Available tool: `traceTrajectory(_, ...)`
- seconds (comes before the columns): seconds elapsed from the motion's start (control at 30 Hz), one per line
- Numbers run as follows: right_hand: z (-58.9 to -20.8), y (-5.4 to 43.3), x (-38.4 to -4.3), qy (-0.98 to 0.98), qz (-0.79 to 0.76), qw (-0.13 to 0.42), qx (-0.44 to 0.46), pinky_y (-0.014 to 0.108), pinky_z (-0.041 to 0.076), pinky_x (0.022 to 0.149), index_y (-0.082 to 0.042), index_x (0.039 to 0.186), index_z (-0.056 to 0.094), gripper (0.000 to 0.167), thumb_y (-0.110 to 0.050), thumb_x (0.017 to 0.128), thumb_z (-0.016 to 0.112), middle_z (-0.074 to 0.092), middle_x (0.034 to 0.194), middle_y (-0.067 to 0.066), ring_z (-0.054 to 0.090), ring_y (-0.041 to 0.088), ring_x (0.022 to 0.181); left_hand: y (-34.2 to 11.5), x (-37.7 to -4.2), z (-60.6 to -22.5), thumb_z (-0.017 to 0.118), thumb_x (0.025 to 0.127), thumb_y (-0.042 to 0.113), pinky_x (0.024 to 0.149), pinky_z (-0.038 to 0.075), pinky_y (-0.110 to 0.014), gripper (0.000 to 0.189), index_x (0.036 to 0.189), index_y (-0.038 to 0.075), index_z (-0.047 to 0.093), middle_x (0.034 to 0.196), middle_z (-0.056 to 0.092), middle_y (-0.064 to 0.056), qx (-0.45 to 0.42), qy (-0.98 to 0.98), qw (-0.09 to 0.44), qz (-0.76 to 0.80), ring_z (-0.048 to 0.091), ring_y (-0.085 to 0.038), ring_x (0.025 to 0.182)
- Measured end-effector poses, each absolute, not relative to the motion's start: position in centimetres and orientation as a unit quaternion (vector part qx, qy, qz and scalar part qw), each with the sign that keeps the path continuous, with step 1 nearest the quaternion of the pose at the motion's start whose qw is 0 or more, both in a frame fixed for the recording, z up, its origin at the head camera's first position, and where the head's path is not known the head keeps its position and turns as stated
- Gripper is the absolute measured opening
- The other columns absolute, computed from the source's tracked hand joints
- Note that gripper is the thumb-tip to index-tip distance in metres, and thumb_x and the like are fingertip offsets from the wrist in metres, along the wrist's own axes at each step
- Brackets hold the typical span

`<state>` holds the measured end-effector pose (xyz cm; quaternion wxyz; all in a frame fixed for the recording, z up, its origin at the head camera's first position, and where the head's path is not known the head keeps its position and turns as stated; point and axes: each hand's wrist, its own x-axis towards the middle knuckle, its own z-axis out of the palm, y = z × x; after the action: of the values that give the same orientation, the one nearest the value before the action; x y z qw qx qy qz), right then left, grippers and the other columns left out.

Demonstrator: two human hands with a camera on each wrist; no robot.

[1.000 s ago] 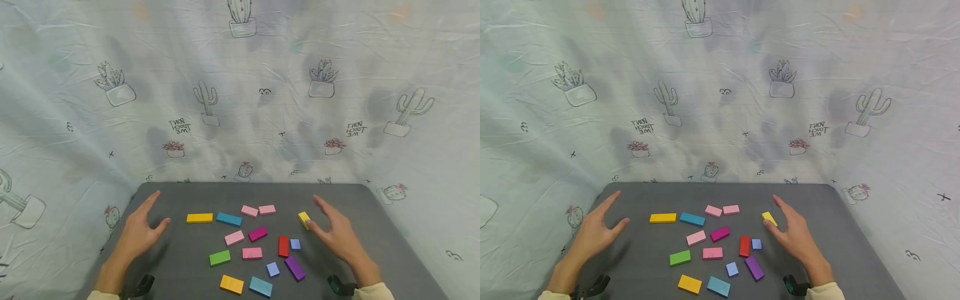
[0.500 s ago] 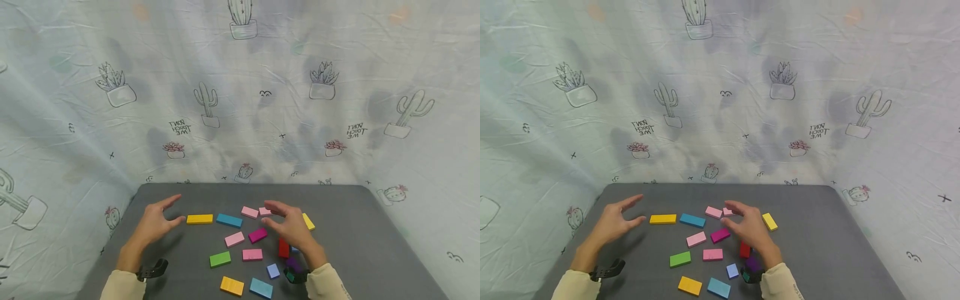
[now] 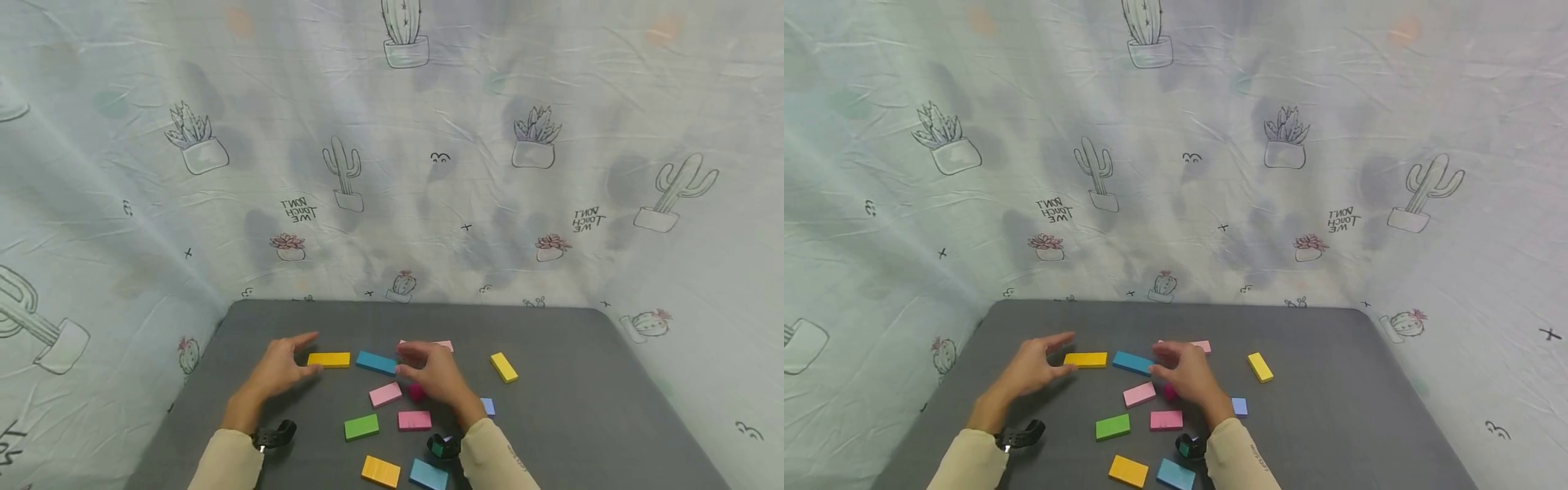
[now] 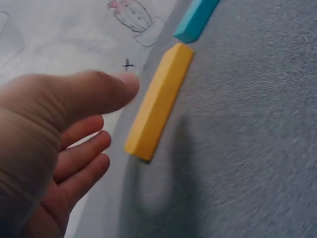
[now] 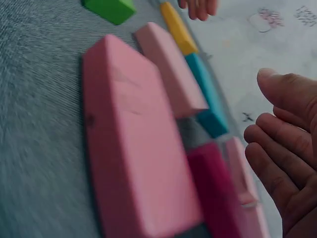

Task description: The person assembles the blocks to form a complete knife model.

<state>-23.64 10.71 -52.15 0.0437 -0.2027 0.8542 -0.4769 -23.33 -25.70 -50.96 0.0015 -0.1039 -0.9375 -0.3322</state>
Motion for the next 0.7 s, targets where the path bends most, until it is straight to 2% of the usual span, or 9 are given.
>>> traceTrajectory(0.23,-53.9,9.3,-24.1,0.876,-0.442,0.033,-0.190,0.048,0.061,0.105,-0.009,0.137,0.076,0.041,-0.023,0.098,0.085,0.078,0.133,0.004,0.077,0.023,0.118,-24.9,-23.7,-52.4,0.090,0.089,0.005,0.108,0.057,-0.055,0.059,0.143,-0.002,0.069,0.138,0.075,-0.018,-0.113,-0.944,0.007,-0.311,0.072,-0.038,0.126)
traceTrajectory(0.5,-54.1,8.2,-24.1,0.897,-0.390,-0.001,-0.206,0.048,0.060,0.106,-0.011,0.136,0.077,0.038,-0.016,0.099,0.083,0.079,0.132,0.003,0.074,0.022,0.119,-24.5,-23.8,-52.9,0.087,0.089,-0.005,0.092,0.065,-0.047,0.039,0.126,0.004,0.081,0.122,0.081,-0.012,-0.127,-0.945,0.027,-0.300,0.077,-0.032,0.109)
traceTrajectory(0.7,-54.0,8.1,-24.2,0.900,-0.372,-0.005,-0.227,0.050,0.059,0.108,-0.012,0.140,0.075,0.041,-0.015,0.100,0.081,0.078,0.135,0.002,0.073,0.022,0.122,-24.4,-23.7,-52.8,0.084,0.091,-0.007,0.095,0.064,-0.048,0.039,0.128,0.006,0.081,0.125,0.081,-0.011,-0.120,-0.947,0.031,-0.297,0.076,-0.033,0.114)
